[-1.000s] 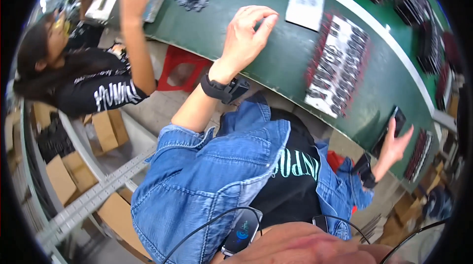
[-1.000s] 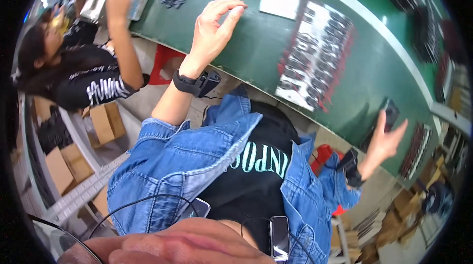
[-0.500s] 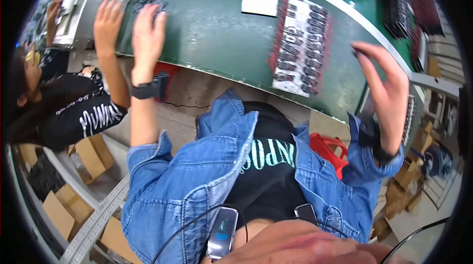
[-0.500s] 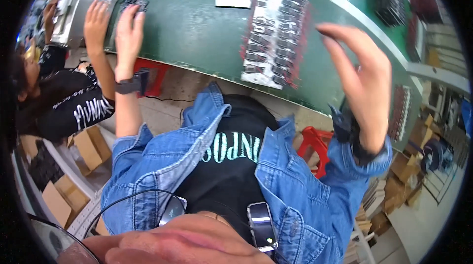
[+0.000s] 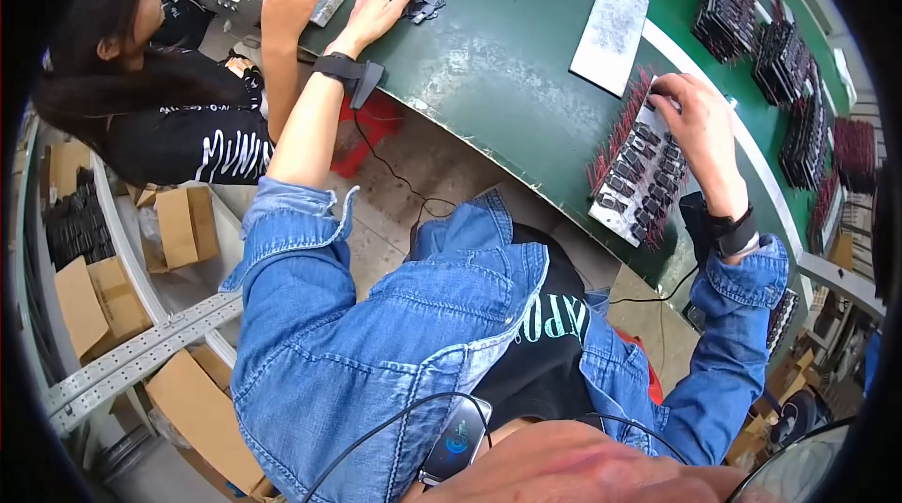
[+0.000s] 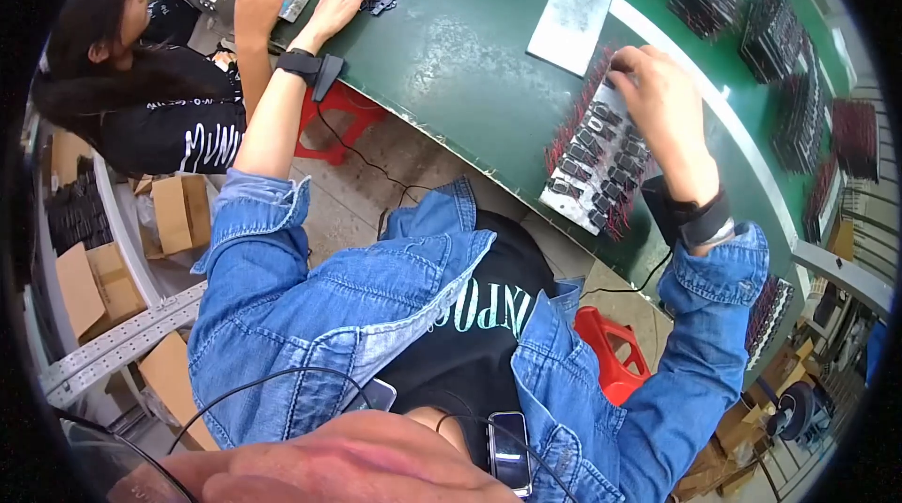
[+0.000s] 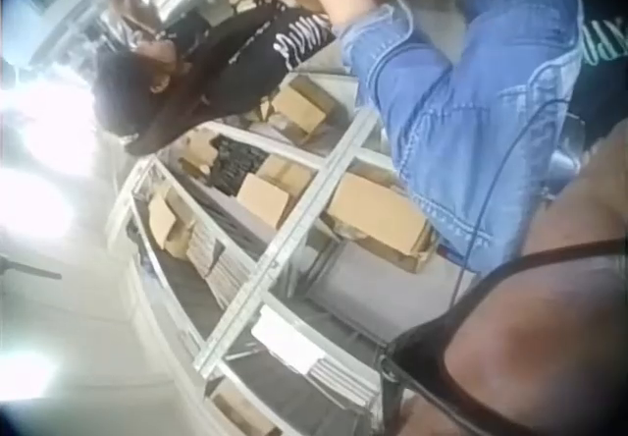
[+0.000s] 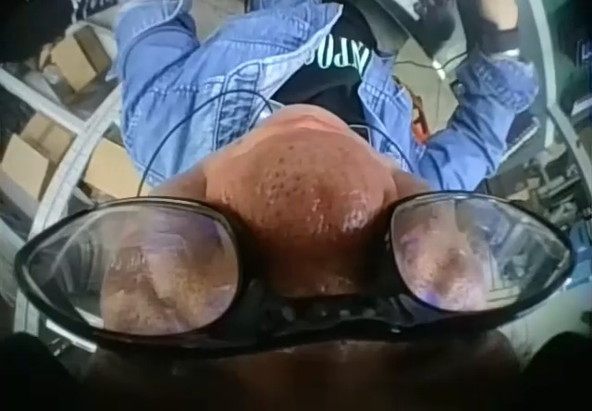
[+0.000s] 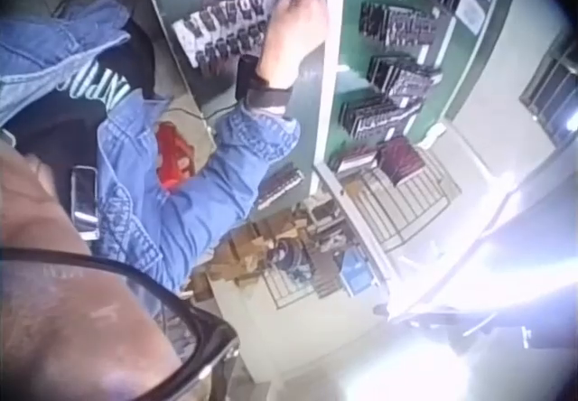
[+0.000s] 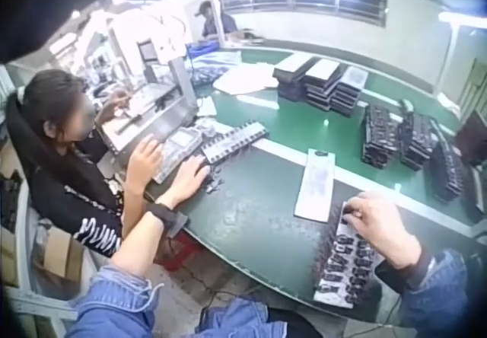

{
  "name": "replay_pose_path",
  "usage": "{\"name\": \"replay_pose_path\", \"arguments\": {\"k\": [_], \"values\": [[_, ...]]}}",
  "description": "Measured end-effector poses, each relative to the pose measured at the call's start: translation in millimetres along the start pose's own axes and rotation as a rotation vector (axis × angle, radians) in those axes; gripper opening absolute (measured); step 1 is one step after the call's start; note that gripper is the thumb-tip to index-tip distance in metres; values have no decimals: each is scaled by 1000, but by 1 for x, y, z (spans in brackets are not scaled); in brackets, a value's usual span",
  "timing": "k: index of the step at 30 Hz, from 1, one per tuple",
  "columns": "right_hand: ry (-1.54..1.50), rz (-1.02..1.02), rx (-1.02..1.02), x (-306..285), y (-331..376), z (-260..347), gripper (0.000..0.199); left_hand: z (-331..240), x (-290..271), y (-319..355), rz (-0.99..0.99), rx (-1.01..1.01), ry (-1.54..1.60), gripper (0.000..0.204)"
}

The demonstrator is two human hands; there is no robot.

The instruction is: The person picks up a speaker by hand, fits a plastic cover onto it, and presses the two parts together before placing the assembly onto a metal tray.

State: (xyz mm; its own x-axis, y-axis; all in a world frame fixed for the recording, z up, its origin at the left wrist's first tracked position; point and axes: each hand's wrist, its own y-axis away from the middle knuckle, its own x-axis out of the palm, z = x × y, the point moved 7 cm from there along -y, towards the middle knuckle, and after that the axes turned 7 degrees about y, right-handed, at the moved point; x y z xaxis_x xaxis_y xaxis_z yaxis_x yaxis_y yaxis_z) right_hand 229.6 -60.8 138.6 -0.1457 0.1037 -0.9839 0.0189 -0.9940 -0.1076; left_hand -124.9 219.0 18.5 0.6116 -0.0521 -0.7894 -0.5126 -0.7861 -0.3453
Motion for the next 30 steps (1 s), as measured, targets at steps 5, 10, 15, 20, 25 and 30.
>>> {"name": "replay_pose_path", "arguments": {"k": [5, 10, 15, 20, 25, 30], "values": [[-90, -15, 34, 3, -3, 3, 18, -39, 2, 19, 83, 68, 28, 58], [-132, -86, -22, 6, -4, -2, 20, -92, 25, 45, 102, 120, 60, 56], [-73, -93, -53, 17, -8, -10, 19, -151, 53, 66, 105, 163, 107, 56], [-77, -85, -73, 20, -13, -14, 18, -192, 46, 67, -98, 201, 172, 46], [-81, -63, -128, 27, -15, -19, 18, -212, 31, 66, -159, 324, -79, 28], [64, -14, -143, 29, -16, -17, 16, -239, 48, 66, -125, 420, -151, 13]]}}
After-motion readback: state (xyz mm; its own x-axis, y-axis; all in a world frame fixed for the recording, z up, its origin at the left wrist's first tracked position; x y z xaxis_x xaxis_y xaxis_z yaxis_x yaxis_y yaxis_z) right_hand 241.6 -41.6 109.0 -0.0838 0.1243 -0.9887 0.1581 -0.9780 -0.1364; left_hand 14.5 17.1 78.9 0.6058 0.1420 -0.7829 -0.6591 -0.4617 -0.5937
